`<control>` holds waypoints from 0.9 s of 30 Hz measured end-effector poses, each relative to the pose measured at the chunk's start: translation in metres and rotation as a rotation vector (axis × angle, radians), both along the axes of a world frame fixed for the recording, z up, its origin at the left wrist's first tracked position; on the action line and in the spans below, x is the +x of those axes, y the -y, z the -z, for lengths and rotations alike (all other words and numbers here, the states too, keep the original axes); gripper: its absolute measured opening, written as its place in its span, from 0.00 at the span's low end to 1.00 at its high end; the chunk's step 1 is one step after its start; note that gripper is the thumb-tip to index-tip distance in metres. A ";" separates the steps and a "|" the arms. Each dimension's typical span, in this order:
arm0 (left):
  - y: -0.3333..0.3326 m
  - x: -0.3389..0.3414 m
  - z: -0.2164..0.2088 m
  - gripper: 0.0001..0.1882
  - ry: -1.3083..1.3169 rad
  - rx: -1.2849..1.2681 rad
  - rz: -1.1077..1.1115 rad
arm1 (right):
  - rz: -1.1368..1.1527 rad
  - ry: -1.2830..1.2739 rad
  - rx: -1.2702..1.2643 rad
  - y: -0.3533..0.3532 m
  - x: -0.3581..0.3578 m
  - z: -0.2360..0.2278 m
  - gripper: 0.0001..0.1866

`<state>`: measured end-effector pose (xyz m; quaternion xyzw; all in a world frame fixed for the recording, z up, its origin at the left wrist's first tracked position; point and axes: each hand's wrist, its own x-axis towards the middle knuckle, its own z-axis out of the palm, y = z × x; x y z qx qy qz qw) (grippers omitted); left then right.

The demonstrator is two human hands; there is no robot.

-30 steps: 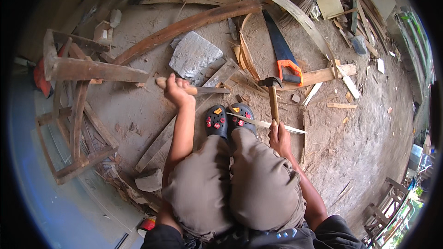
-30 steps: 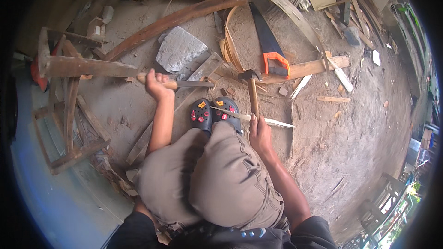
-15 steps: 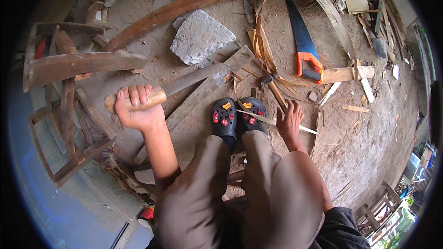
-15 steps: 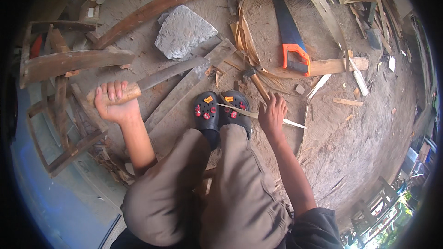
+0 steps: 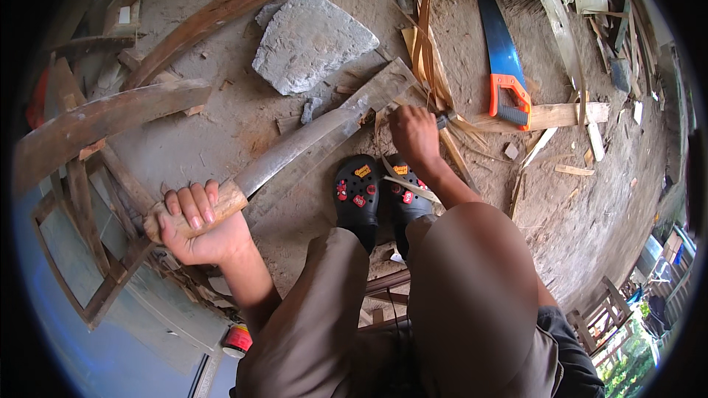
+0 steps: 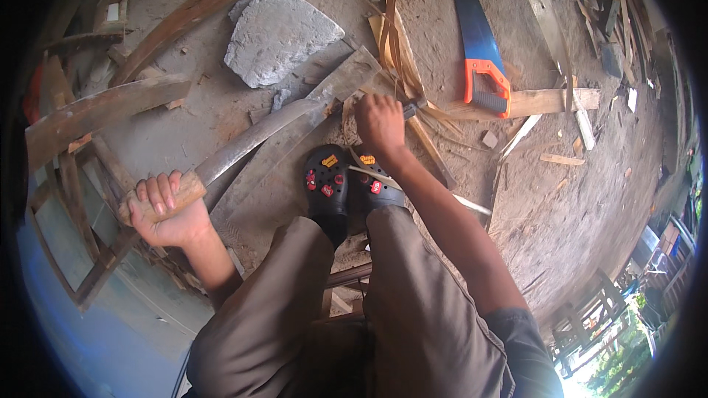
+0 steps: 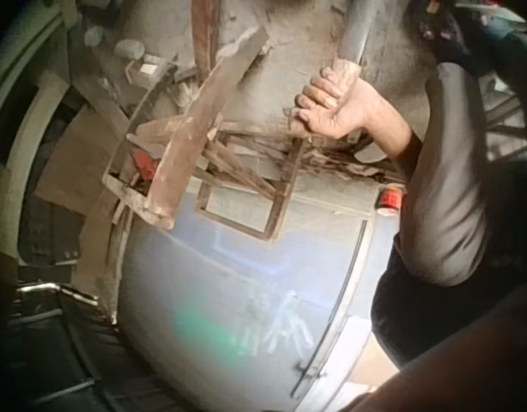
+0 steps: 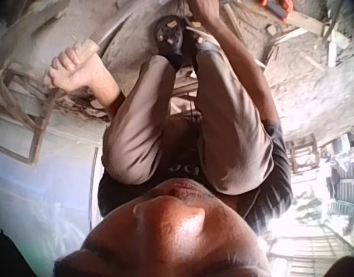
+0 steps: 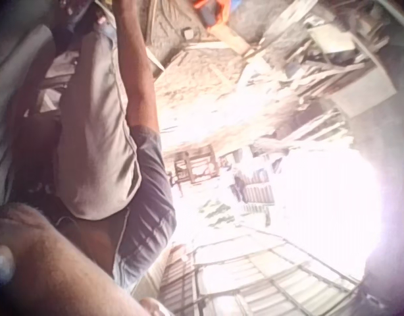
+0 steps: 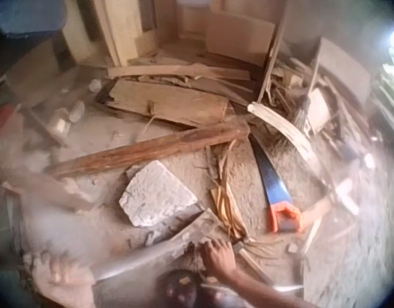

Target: The person uses a hammer to split a small piece of wood placed on a concrete block. They then use a hand saw to cut the wood and a knife to shave or shape it.

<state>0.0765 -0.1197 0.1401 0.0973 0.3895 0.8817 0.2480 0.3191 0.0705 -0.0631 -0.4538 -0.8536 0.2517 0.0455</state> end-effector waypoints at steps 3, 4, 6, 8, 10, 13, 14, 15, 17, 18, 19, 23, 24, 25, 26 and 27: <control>0.001 0.004 -0.007 0.13 -0.106 0.029 0.113 | 0.125 -0.079 0.071 -0.007 0.011 -0.038 0.20; -0.003 0.009 -0.009 0.14 -0.159 0.037 0.154 | 0.110 -0.139 0.116 -0.008 0.014 -0.052 0.24; -0.007 0.015 -0.007 0.18 -0.233 0.062 0.267 | 0.051 -0.228 0.118 -0.003 0.019 -0.076 0.29; -0.014 0.025 -0.007 0.19 -0.274 0.028 0.356 | -0.052 -0.302 0.019 0.004 0.021 -0.098 0.32; -0.021 0.039 -0.010 0.22 -0.292 -0.033 0.455 | -0.105 -0.403 -0.085 0.012 0.016 -0.127 0.28; -0.031 0.058 -0.008 0.30 -0.277 -0.070 0.509 | -0.103 -0.288 -0.499 0.020 0.015 -0.155 0.18; -0.035 0.060 -0.010 0.33 -0.238 -0.030 0.551 | -0.085 -0.198 -0.675 0.022 0.017 -0.161 0.18; -0.035 0.057 -0.005 0.34 -0.229 0.072 0.612 | -0.076 -0.170 -0.877 0.021 0.019 -0.165 0.21; -0.041 0.062 -0.008 0.34 -0.257 0.205 0.600 | -0.056 -0.105 -1.269 0.021 0.024 -0.175 0.30; -0.043 0.068 -0.009 0.32 -0.264 0.244 0.612 | -0.065 -0.207 -1.520 0.023 0.027 -0.176 0.41; -0.044 0.074 -0.009 0.30 -0.271 0.288 0.619 | 0.022 -0.296 -1.654 0.029 0.026 -0.178 0.41; -0.057 0.100 -0.013 0.25 -0.363 0.211 0.889 | 0.471 -0.850 -2.129 0.032 0.021 -0.195 0.36; -0.060 0.099 -0.016 0.24 -0.455 0.189 1.000 | 0.559 -0.855 -2.227 0.033 0.026 -0.186 0.33; -0.065 0.094 -0.020 0.22 -0.578 0.183 1.138 | 0.646 -0.857 -2.325 0.034 0.032 -0.179 0.30; -0.061 0.096 -0.018 0.23 -0.621 0.140 1.220 | 0.607 -0.710 -2.146 0.028 0.029 -0.192 0.25; -0.059 0.097 -0.015 0.27 -0.729 0.097 1.257 | 0.620 -0.781 -2.164 0.032 0.038 -0.174 0.22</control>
